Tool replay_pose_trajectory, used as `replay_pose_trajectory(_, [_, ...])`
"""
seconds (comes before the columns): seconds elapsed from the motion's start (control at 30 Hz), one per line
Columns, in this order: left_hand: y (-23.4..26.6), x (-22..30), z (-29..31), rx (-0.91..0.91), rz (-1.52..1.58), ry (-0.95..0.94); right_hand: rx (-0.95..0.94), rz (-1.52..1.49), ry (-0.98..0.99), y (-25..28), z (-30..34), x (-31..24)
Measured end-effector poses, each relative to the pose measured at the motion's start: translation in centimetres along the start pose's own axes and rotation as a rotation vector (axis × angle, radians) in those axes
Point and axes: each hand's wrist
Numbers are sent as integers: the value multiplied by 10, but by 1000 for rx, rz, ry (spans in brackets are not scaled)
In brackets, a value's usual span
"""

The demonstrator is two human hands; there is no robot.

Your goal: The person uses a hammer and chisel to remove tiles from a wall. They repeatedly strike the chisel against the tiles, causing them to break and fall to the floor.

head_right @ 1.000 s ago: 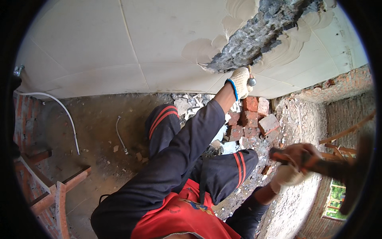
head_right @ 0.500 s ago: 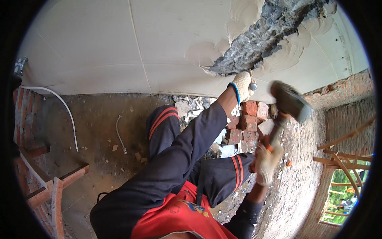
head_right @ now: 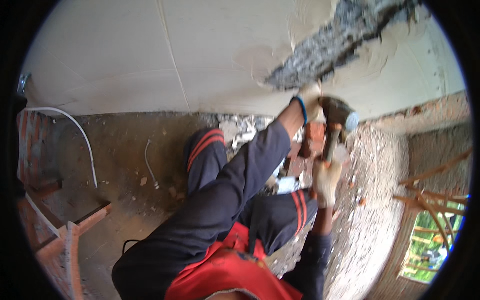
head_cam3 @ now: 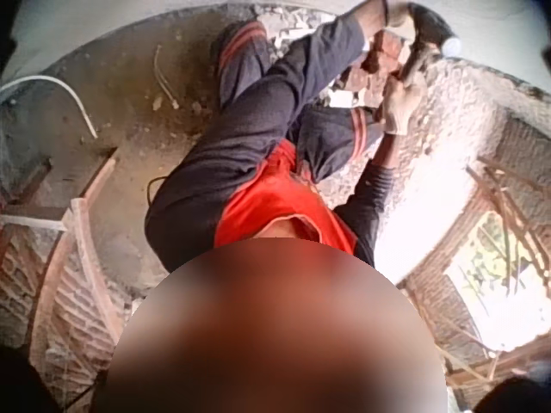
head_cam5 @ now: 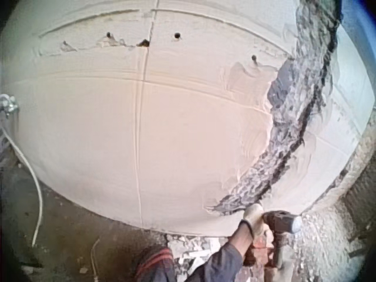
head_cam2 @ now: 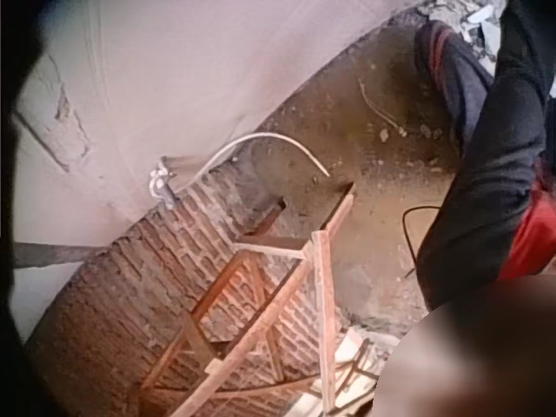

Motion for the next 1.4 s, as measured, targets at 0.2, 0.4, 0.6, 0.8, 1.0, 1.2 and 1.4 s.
replay_pose_trajectory(0.2, [4,2,-1,241,-236,85,170,-438,91,69,27,-31])
replay_pose_trajectory(0.4, [22,-4,-11,139,-535,-123,-42,-516,676,93,4,-80])
replay_pose_trajectory(0.6, [15,-5,-13,125,-375,-81,-86,-204,-170,-2,-8,-26])
replay_pose_trajectory(0.8, [3,5,-3,169,-286,18,61,-567,-53,50,28,-18])
replay_pose_trajectory(1.0, [-6,12,17,263,-130,68,611,-456,614,118,22,-97])
replay_pose_trajectory(1.2, [-5,5,3,210,-232,12,250,42,244,15,-1,-43])
replay_pose_trajectory(1.4, [11,-7,-25,186,-222,-81,-144,-346,-157,30,10,-1])
Point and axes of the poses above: each hand's wrist, its own z-axis away from the middle knuckle, its own y-axis out of the back of the hand, x = y × z, and after that the axes turned 4 degrees about z, right-handed
